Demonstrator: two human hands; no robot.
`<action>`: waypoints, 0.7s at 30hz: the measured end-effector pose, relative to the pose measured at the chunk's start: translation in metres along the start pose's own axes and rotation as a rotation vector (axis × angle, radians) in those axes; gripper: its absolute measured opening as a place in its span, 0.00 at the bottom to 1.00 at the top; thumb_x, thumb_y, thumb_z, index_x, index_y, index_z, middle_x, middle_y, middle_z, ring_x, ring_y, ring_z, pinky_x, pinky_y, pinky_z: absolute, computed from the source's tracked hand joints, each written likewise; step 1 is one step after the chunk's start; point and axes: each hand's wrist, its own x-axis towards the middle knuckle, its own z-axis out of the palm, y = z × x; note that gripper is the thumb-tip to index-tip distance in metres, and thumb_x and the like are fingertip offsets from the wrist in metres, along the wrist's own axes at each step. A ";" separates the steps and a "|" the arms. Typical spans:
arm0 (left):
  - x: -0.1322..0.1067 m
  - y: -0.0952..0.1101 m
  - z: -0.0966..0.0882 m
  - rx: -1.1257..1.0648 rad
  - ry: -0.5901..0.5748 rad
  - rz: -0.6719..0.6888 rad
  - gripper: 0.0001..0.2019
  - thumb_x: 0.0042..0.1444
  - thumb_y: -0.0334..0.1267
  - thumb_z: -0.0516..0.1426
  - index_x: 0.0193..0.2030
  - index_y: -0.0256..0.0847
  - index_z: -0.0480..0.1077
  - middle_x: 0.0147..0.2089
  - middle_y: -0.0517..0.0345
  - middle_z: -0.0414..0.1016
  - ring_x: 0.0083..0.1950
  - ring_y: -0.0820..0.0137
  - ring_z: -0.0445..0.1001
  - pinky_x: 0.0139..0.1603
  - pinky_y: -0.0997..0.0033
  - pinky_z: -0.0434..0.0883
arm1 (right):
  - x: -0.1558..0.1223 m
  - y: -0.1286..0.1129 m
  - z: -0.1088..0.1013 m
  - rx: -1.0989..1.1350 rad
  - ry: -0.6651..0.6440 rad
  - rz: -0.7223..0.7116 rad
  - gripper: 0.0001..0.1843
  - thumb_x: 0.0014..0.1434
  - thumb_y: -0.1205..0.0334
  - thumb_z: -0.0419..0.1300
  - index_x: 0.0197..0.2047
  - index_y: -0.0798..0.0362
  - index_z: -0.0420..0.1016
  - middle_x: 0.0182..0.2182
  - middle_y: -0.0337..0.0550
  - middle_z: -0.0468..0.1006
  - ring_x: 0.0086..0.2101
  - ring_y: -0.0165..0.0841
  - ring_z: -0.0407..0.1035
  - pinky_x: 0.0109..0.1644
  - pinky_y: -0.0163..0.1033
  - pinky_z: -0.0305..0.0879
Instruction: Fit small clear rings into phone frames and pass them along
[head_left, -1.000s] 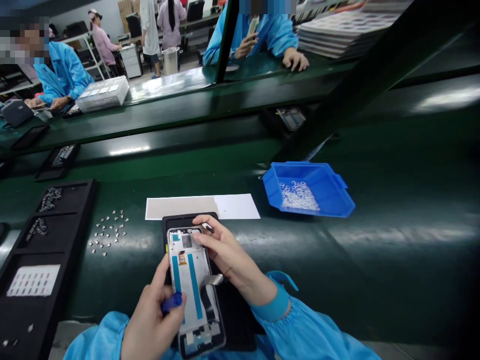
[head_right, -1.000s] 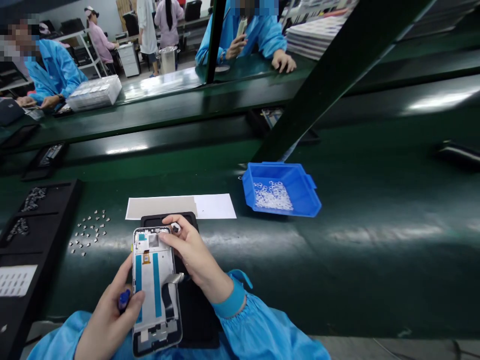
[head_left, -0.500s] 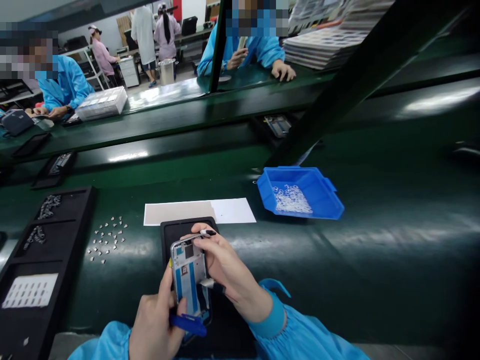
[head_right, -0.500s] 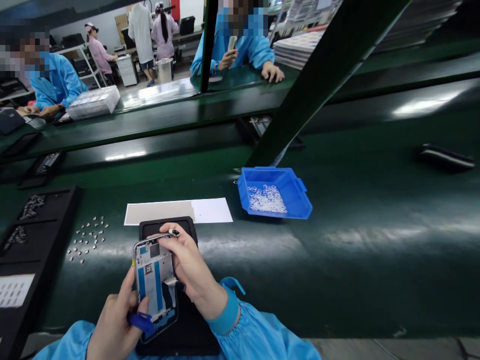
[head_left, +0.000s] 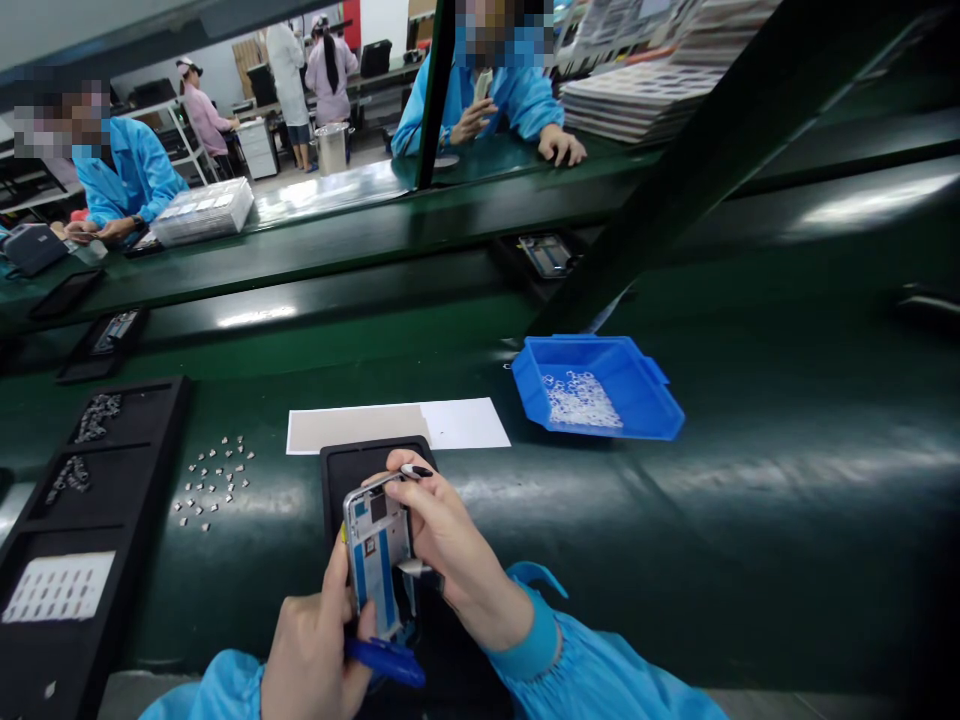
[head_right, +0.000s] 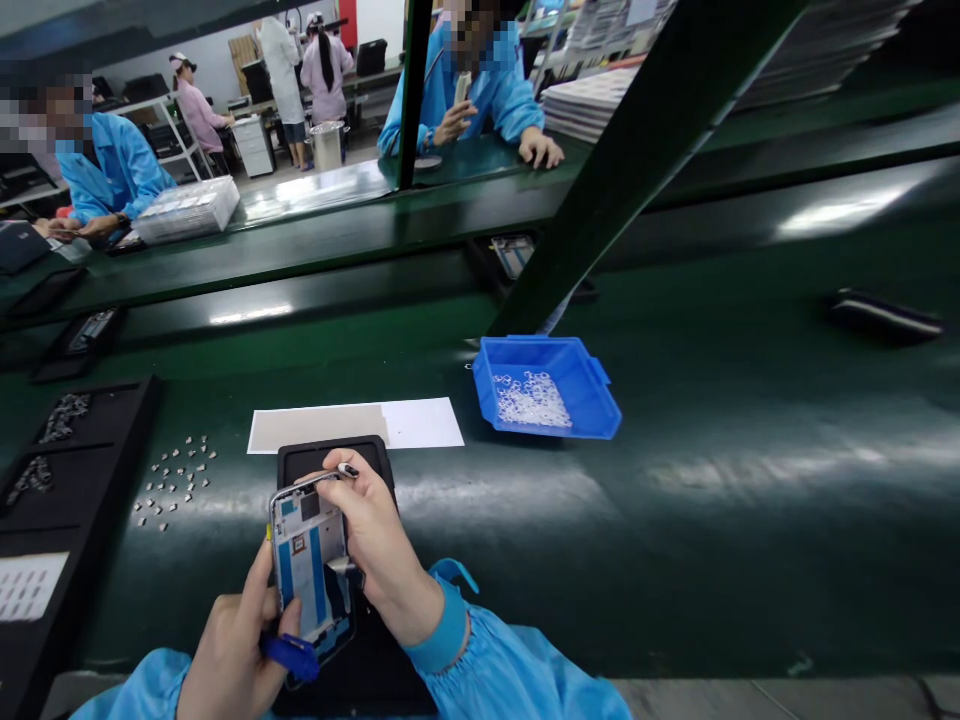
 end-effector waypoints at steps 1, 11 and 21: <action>0.000 0.000 0.000 0.001 -0.002 0.002 0.27 0.67 0.40 0.47 0.70 0.33 0.51 0.20 0.64 0.67 0.20 0.72 0.68 0.26 0.77 0.63 | 0.000 0.000 0.000 0.002 -0.001 0.000 0.20 0.43 0.59 0.68 0.37 0.48 0.64 0.26 0.34 0.77 0.26 0.35 0.72 0.30 0.36 0.64; -0.002 0.001 0.000 0.015 0.011 0.031 0.26 0.67 0.39 0.46 0.70 0.33 0.49 0.20 0.65 0.66 0.19 0.72 0.66 0.25 0.75 0.59 | 0.001 0.002 0.000 0.014 -0.007 0.012 0.21 0.41 0.59 0.68 0.37 0.48 0.63 0.25 0.35 0.77 0.27 0.36 0.72 0.32 0.38 0.65; 0.002 0.009 -0.011 -0.280 -0.053 -0.239 0.32 0.65 0.45 0.50 0.72 0.36 0.48 0.19 0.68 0.61 0.21 0.71 0.62 0.29 0.75 0.59 | 0.006 -0.001 0.000 0.004 -0.018 0.031 0.20 0.39 0.58 0.70 0.35 0.49 0.68 0.26 0.36 0.77 0.29 0.37 0.73 0.34 0.39 0.67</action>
